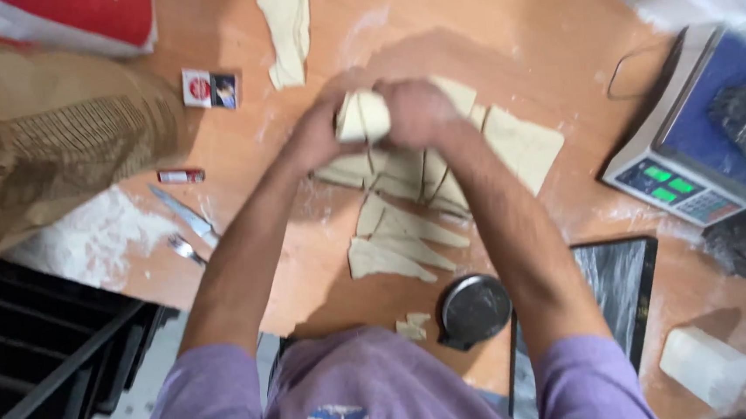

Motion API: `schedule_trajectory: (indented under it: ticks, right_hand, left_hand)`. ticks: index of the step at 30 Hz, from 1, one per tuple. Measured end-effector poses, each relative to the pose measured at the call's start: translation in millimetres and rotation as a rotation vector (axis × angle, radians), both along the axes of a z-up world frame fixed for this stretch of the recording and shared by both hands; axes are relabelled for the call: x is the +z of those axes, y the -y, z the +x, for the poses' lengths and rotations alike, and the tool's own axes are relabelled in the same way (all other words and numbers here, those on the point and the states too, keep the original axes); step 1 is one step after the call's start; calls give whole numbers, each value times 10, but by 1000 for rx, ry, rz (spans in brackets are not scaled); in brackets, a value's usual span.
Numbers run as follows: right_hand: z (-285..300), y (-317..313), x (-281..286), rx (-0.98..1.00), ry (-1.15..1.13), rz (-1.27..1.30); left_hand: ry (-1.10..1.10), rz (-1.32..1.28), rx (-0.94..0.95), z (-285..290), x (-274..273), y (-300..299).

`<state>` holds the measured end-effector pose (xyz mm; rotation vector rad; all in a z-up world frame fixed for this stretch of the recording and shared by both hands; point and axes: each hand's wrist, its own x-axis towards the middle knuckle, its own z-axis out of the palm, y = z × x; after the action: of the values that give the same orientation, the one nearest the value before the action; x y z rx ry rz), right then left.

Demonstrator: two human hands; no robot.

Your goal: Weighing, shaping, and arranging dough for pastries on a baking tray in a bakery.

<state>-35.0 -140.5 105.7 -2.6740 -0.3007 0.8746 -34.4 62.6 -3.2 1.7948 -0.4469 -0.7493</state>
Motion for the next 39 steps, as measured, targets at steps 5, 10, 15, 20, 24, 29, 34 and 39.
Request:
schedule_trajectory:
  ticks: [5,10,15,20,24,29,34,39]
  right_hand:
    - [-1145,-470,262,132,469,60]
    - [-2091,-1046,949,173,712,112]
    - [-2238,-1323,936,-154,112,327]
    - [-2428,-1444,-523,-205,23,351]
    - [-2562,-1535,-885,-343,207,280]
    - [-2409,-1556,-961,-493,223,179]
    - [-2421,-1639,-869,-622,12,253]
    - [-2928,-1827,-810,-297,332,291]
  left_hand:
    - [162,7,147,-872,533,-601]
    - [418,57,152,-1771,1324,-1214]
    - [91,278,-48,-1991,1443,-1576]
    - [-20,247,-19,-2247,205,-1652]
    - [80,259,271,-2611,-87,-1676]
    - [424,283,441,-2756,71,-1717]
    - [258,172,458,-3035,191,-1759]
    - [-238,-322,599,-3310,-401,-1688]
